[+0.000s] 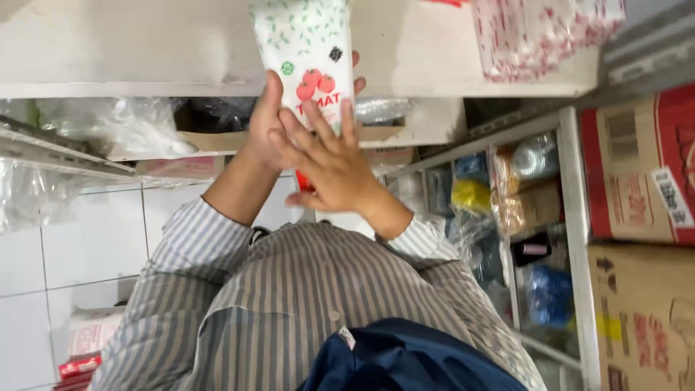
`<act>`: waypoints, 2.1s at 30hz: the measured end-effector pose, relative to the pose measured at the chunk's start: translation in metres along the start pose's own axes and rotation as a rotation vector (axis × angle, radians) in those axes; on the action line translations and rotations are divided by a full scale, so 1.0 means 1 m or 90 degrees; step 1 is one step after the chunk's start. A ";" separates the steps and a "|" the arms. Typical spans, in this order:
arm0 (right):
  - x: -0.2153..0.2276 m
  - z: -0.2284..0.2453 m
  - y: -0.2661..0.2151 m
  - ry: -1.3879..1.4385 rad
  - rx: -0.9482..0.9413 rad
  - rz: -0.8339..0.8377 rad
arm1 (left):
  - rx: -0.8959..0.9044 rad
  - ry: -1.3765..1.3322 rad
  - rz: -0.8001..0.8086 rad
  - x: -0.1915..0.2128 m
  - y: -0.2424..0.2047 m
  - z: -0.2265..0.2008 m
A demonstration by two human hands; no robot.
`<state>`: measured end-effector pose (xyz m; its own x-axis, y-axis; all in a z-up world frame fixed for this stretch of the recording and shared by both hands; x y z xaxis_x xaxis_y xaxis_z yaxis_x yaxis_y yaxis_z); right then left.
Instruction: The person repeatedly picks up packs of plastic bags and small boxes from the floor and places them onto a shelf. The person handles the items one at a time, moving between the floor and the shelf throughout the clip.
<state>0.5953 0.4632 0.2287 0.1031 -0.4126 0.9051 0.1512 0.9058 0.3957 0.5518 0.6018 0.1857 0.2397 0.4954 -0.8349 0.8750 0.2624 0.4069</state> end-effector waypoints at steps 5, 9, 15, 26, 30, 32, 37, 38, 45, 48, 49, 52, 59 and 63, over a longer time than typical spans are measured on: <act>0.024 -0.055 -0.021 0.067 -0.277 -0.158 | 0.058 -0.095 -0.063 -0.018 0.015 0.000; -0.002 -0.069 -0.058 0.653 -0.312 -0.173 | 0.080 -0.075 -0.045 -0.023 0.026 -0.003; -0.050 -0.085 -0.093 0.989 -0.466 -0.069 | -0.007 0.216 -0.232 0.017 0.059 0.006; 0.013 -0.208 -0.049 1.027 -0.529 -0.303 | -0.092 0.656 0.056 0.019 0.209 0.050; 0.041 -0.299 0.003 1.030 -0.442 -0.344 | 0.045 0.885 -0.056 0.066 0.300 0.070; 0.045 -0.324 0.023 1.205 -0.449 -0.346 | 0.035 1.271 -0.022 0.087 0.325 0.075; 0.030 -0.331 0.015 1.185 -0.427 -0.367 | -0.161 1.055 -0.017 0.112 0.335 0.101; 0.022 -0.330 0.011 1.143 -0.395 -0.319 | -0.132 1.016 -0.044 0.115 0.337 0.103; 0.021 -0.336 0.037 0.229 -0.242 -0.215 | -0.155 0.901 -0.132 0.123 0.364 0.138; 0.032 -0.328 0.048 0.237 -0.233 -0.221 | -0.108 0.884 -0.165 0.120 0.359 0.137; 0.032 -0.324 0.048 0.241 -0.232 -0.209 | -0.099 0.805 -0.174 0.117 0.356 0.134; 0.033 -0.320 0.040 0.300 -0.214 -0.173 | -0.082 0.722 -0.147 0.093 0.331 0.124; 0.023 -0.298 0.014 0.578 -0.131 -0.097 | -0.095 0.788 -0.058 0.016 0.241 0.091; 0.028 -0.268 0.007 0.708 -0.022 -0.043 | -0.078 0.809 -0.080 -0.029 0.173 0.068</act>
<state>0.8625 0.4321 0.2155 0.9139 -0.3335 0.2314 0.2159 0.8821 0.4188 0.7250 0.5766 0.2556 -0.4686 0.8824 0.0419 0.8021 0.4051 0.4387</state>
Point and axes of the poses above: each hand's wrist, its own y-axis towards the middle knuckle, its own x-axis out of the back of the hand, z = x × y, the point moved 2 cm from there along y, towards the middle knuckle, and after that the axes turned 8 degrees about -x, right-handed, at the moved point
